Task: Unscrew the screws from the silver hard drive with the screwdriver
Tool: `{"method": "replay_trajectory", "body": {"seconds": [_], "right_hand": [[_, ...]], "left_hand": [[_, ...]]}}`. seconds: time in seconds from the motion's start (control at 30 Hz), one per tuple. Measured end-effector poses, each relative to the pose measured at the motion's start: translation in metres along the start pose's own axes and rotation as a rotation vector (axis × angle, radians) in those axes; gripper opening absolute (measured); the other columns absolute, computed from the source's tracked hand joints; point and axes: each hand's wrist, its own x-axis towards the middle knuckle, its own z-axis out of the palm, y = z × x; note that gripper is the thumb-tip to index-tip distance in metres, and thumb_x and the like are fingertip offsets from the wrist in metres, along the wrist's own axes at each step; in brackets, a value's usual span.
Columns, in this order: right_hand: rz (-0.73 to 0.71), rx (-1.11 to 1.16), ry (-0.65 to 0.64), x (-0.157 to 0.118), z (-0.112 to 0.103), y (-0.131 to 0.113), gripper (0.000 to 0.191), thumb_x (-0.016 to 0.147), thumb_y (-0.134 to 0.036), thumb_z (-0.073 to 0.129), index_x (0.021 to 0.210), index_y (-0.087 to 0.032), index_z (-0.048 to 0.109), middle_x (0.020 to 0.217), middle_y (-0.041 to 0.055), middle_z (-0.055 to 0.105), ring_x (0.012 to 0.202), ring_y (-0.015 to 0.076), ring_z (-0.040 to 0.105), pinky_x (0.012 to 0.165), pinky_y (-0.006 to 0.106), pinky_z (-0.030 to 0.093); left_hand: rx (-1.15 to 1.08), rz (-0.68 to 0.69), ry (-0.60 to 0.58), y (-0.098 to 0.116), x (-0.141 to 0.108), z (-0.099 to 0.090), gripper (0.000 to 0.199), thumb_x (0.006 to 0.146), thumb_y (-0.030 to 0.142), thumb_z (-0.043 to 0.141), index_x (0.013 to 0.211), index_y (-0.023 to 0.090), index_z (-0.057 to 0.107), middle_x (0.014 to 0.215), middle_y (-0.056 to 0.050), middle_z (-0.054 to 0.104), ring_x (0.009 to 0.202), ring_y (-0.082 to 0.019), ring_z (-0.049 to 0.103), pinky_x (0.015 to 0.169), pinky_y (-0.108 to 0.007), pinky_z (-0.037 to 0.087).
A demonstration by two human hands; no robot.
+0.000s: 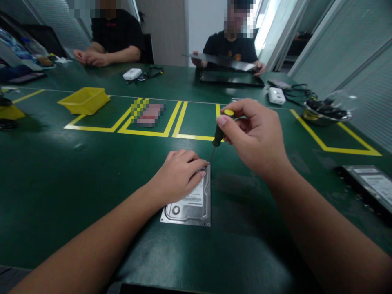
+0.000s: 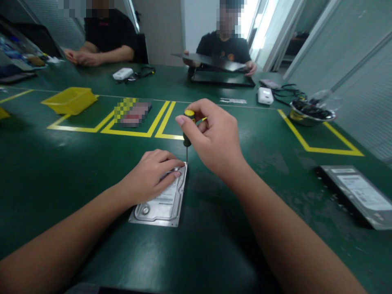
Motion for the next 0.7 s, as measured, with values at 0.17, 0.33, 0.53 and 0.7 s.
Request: {"method": "replay_trajectory", "body": {"seconds": [0.17, 0.33, 0.53, 0.7], "right_hand": [[-0.001, -0.016, 0.016, 0.0003, -0.0012, 0.0017, 0.02, 0.089, -0.033, 0.062, 0.107, -0.025, 0.065, 0.083, -0.0011, 0.066, 0.056, 0.009, 0.055, 0.059, 0.027, 0.048], [0.005, -0.044, 0.001, 0.0026, -0.0031, 0.0043, 0.02, 0.088, -0.032, 0.063, 0.105, -0.024, 0.068, 0.088, 0.0014, 0.066, 0.059, 0.0106, 0.056, 0.057, 0.028, 0.049], [0.033, -0.077, 0.012, 0.0038, -0.0031, 0.0048, 0.027, 0.086, -0.025, 0.061, 0.112, -0.022, 0.068, 0.089, 0.0031, 0.069, 0.059, 0.0121, 0.058, 0.058, 0.03, 0.05], [0.006, -0.093, 0.038, 0.0033, -0.0048, 0.0025, 0.025, 0.083, -0.02, 0.061, 0.106, -0.022, 0.07, 0.085, 0.0029, 0.071, 0.059, 0.0134, 0.059, 0.058, 0.031, 0.05]], "left_hand": [[-0.004, 0.011, 0.019, -0.0006, -0.0002, 0.0004, 0.03, 0.099, 0.034, 0.045, 0.122, 0.026, 0.063, 0.109, -0.006, 0.062, 0.103, -0.025, 0.053, 0.089, -0.043, 0.037], [-0.002, 0.003, -0.001, -0.0007, -0.0004, 0.0003, 0.031, 0.099, 0.035, 0.045, 0.122, 0.027, 0.063, 0.11, -0.005, 0.062, 0.104, -0.025, 0.053, 0.089, -0.042, 0.036], [-0.002, -0.003, -0.005, -0.0006, -0.0004, 0.0001, 0.031, 0.099, 0.035, 0.044, 0.123, 0.026, 0.062, 0.11, -0.004, 0.062, 0.104, -0.024, 0.053, 0.091, -0.042, 0.036], [-0.002, 0.007, -0.002, -0.001, -0.0005, 0.0, 0.033, 0.1, 0.035, 0.043, 0.123, 0.025, 0.063, 0.11, -0.007, 0.062, 0.104, -0.025, 0.053, 0.089, -0.042, 0.036]]}}
